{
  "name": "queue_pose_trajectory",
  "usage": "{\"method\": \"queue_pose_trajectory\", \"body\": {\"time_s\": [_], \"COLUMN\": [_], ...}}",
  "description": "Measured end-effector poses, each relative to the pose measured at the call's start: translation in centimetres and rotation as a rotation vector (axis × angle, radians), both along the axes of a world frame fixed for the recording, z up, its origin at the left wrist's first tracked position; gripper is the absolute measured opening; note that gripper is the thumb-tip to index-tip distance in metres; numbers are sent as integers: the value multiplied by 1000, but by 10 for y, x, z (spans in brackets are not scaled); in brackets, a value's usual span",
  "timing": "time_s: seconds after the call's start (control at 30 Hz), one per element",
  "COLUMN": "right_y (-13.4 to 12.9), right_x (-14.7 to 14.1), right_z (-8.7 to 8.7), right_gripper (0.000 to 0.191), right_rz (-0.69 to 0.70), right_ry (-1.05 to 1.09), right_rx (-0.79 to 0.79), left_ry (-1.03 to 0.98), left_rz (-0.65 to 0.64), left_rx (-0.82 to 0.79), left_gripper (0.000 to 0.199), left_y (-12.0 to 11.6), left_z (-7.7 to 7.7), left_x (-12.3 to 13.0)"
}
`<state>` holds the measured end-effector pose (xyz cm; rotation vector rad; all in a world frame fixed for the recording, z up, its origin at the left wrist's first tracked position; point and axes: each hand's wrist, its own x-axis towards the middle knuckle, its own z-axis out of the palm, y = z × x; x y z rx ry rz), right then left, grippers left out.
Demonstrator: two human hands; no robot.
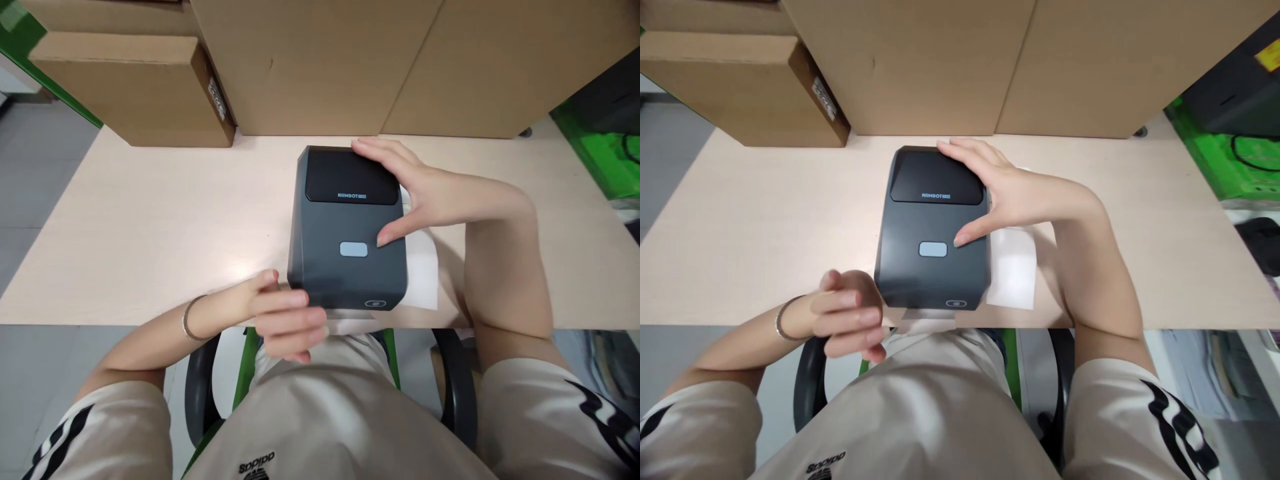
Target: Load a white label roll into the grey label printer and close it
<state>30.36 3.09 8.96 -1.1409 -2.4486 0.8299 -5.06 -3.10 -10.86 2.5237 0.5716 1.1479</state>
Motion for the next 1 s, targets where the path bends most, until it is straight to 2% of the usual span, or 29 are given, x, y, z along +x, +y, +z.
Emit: {"method": "queue_pose_trajectory", "body": {"time_s": [0.03,0.07,0.1,0.17,0.27,0.37,0.57,0.63,0.73,0.83,0.9,1.0], "right_y": [0,0,0,-1,-2,-3,-5,-5,-4,-4,-4,-3], "right_x": [0,0,0,-1,0,1,-1,-3,-3,-4,-4,-3], "right_z": [-1,-1,-1,-3,-5,-6,-4,-2,-1,0,-1,-3], "right_gripper": [141,140,140,141,144,144,138,138,148,140,139,143], "right_rz": [4,4,2,-1,13,35,52,51,84,61,61,63], "right_ry": [5,5,2,-8,-39,-71,-38,-34,-65,-49,-46,-43], "right_rx": [9,15,21,40,72,73,66,63,57,56,53,43], "left_ry": [-117,-222,-277,-291,-215,-163,-110,-136,-107,-158,-178,-98], "left_rz": [-91,-109,-75,-6,-125,-187,-97,-102,-103,-111,-83,-12], "left_rx": [161,274,311,261,170,139,78,89,47,62,72,9], "left_gripper": [53,59,67,74,67,64,65,61,60,58,62,78], "left_y": [2,5,10,18,28,31,30,31,33,34,34,34], "left_z": [4,11,21,44,74,87,85,83,78,71,64,54], "left_x": [3,7,11,17,20,19,18,19,20,22,23,25]}}
